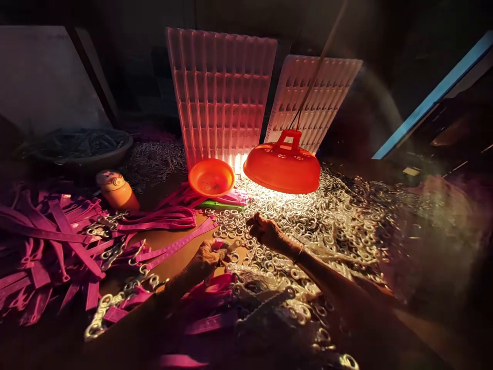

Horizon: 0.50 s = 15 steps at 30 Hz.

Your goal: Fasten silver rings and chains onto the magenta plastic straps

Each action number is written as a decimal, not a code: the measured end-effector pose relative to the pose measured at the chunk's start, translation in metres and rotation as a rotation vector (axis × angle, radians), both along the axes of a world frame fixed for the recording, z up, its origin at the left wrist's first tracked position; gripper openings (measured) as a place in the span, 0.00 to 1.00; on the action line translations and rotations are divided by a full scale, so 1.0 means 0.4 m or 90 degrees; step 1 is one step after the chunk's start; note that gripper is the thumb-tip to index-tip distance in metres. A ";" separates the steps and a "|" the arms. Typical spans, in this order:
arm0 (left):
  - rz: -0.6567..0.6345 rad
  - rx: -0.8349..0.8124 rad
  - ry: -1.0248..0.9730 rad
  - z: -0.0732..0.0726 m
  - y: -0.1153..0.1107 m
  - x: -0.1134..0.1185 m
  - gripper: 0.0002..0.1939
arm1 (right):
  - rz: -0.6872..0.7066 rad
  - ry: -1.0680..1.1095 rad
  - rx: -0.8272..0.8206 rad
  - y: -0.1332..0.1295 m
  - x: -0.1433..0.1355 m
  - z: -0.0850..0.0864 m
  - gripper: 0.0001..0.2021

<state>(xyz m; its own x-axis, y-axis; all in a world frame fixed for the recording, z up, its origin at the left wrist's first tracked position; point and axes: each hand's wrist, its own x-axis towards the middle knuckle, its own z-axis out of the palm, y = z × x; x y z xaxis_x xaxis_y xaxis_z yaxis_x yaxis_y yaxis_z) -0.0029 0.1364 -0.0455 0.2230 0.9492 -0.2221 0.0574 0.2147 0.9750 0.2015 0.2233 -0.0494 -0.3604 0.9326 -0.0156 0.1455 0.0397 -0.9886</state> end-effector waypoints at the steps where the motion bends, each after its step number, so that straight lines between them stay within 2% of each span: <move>1: 0.012 -0.011 -0.010 0.003 -0.009 -0.001 0.12 | 0.003 0.042 -0.051 -0.012 -0.010 0.001 0.27; 5: 0.067 -0.042 -0.075 0.041 -0.037 0.007 0.16 | 0.042 0.090 -0.140 -0.041 -0.040 0.015 0.27; 8: 0.089 -0.041 -0.060 0.060 -0.048 0.015 0.16 | 0.077 0.077 -0.172 -0.054 -0.057 0.029 0.27; 12: 0.090 -0.020 -0.034 0.050 -0.043 0.018 0.15 | 0.097 0.064 -0.191 -0.065 -0.076 0.046 0.24; 15: 0.082 -0.050 -0.089 0.046 -0.034 0.011 0.15 | 0.134 0.023 -0.114 -0.067 -0.083 0.055 0.19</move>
